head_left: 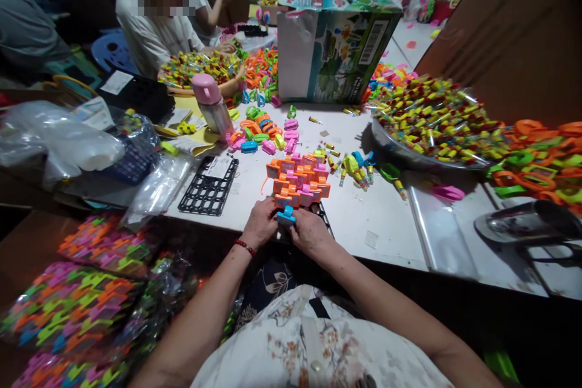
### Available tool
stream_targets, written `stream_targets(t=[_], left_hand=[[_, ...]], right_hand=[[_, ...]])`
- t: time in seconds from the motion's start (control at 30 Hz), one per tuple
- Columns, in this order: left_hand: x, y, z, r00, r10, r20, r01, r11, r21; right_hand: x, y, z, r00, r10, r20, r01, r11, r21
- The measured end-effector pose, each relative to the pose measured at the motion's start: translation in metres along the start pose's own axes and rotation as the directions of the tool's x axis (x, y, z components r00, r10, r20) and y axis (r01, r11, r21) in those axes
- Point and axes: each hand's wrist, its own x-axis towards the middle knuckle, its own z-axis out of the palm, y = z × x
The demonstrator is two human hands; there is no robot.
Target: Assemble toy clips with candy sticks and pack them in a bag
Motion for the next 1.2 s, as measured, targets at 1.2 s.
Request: stream_targets(t=[1.2], left_hand=[[-0.022, 0.04, -0.021, 0.86, 0.254, -0.443, -0.276, 0.961, 0.016]], right_hand=[[0.017, -0.004, 0.009, 0.996, -0.046, -0.073, 0.059, 0.98, 0.191]])
